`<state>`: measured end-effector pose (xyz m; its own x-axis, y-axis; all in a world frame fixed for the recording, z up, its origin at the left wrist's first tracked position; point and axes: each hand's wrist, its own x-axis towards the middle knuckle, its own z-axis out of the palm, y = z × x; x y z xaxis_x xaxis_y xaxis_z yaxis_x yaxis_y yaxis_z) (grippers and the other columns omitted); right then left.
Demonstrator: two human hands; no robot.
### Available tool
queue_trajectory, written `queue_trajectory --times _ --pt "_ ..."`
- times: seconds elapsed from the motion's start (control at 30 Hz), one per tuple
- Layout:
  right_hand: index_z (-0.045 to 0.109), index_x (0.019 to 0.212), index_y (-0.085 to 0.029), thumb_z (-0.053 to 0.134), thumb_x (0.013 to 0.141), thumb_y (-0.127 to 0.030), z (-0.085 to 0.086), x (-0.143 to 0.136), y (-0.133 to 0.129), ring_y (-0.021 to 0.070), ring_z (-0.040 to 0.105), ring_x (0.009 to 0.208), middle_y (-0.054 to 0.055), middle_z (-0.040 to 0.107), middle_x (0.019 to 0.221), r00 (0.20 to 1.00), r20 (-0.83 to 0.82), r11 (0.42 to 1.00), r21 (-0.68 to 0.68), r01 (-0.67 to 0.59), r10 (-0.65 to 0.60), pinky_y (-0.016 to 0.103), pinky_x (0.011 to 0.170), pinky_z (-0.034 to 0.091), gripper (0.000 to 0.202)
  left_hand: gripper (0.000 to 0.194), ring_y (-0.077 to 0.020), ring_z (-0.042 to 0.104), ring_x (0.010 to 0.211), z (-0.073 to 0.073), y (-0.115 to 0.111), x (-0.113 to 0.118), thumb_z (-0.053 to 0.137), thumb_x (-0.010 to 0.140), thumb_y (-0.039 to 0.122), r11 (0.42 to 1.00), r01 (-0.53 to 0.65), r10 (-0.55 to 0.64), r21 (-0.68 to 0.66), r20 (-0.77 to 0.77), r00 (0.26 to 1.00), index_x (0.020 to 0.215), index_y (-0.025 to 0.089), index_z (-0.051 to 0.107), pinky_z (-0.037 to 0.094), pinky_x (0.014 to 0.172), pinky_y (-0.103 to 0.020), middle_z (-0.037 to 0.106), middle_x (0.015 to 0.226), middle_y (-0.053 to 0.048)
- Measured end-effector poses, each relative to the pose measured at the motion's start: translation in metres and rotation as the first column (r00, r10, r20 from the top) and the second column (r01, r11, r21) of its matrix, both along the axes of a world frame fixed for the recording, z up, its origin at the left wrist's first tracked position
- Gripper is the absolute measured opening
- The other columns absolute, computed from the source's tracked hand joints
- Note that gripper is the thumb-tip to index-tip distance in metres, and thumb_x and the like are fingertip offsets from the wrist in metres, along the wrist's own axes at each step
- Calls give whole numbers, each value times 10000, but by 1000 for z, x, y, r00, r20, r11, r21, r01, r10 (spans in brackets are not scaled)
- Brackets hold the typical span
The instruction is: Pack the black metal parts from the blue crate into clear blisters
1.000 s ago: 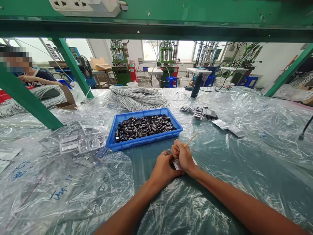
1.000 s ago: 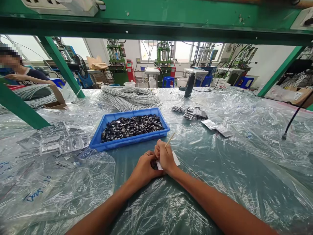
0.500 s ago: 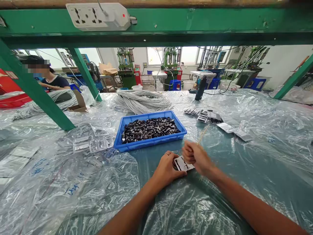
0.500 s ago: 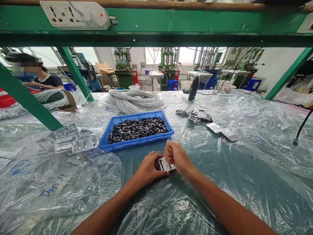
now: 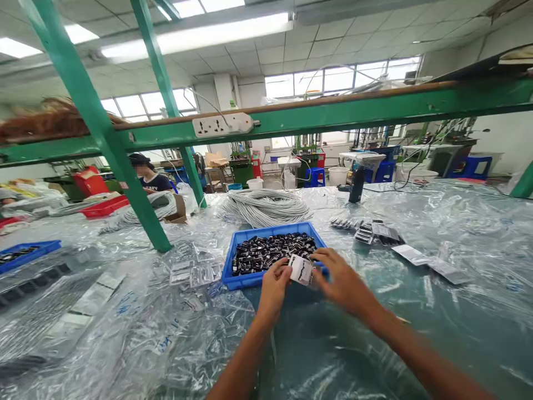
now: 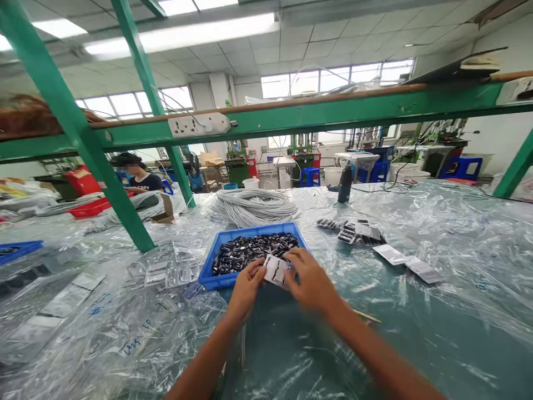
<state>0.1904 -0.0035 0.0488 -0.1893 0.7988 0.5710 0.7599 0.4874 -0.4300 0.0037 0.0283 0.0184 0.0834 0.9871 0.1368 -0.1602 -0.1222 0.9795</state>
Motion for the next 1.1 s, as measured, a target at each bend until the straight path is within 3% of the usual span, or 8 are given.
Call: queue_trajectory --times 0.1,0.23,0.47,0.57,0.67,0.77,0.87,1.1 --pt "602 1245 -137 552 879 -299 4 -50 23 338 553 1186 201 598 1233 999 14 998 54 -38 37 496 1010 468 404 535 -164 631 821 6 14 0 741 711 574 997 -75 78 -27 164 983 996 123 702 499 775 -288 703 942 -87" --pt "569 1306 -137 561 866 -254 3 -79 67 315 566 1202 194 591 1281 987 -147 997 41 -60 65 484 1021 473 455 515 -179 661 878 26 40 -5 854 596 497 995 -92 100 -38 340 935 946 136 740 495 835 -287 730 944 -95" --pt "659 1112 -147 657 826 -287 -3 -75 104 261 691 988 124 725 1065 837 -505 949 -99 -299 211 379 863 558 319 400 -179 614 710 32 76 -18 826 596 459 993 -79 67 85 131 989 838 145 770 472 702 -303 714 780 -67" --pt "690 1010 -153 599 858 -232 -6 -67 108 235 705 886 93 745 952 882 -422 941 -157 -299 210 349 839 542 194 263 -158 555 628 26 84 -23 809 601 346 986 -149 148 78 21 989 775 154 763 430 636 -285 683 701 -37" --pt "708 894 -142 485 891 -152 -6 -61 112 218 691 799 90 736 829 979 -181 960 -245 -136 93 338 829 518 223 143 -169 567 698 19 92 -29 752 657 275 966 -253 253 57 8 967 754 171 743 425 672 -271 678 731 -31" --pt "684 1091 -104 522 846 -114 -9 -61 114 257 659 1027 158 711 1083 998 -58 979 -203 -34 23 366 944 492 293 123 -171 579 734 15 98 -33 676 732 294 948 -319 318 10 38 947 747 174 701 435 694 -271 666 754 -27" --pt "582 1292 -99 570 848 -171 -17 -68 115 292 538 1250 186 596 1318 997 -56 997 -44 -58 56 440 1069 433 450 192 -175 603 729 15 99 -30 626 764 358 962 -269 273 -52 104 956 732 170 642 471 699 -290 654 740 -32" --pt "524 1356 -138 457 913 -123 -35 -83 112 300 503 1301 190 547 1365 986 -23 980 108 -165 168 515 1078 448 449 366 -161 612 744 18 90 -14 810 604 400 989 -143 148 -42 190 971 804 148 636 475 735 -283 659 770 -28"
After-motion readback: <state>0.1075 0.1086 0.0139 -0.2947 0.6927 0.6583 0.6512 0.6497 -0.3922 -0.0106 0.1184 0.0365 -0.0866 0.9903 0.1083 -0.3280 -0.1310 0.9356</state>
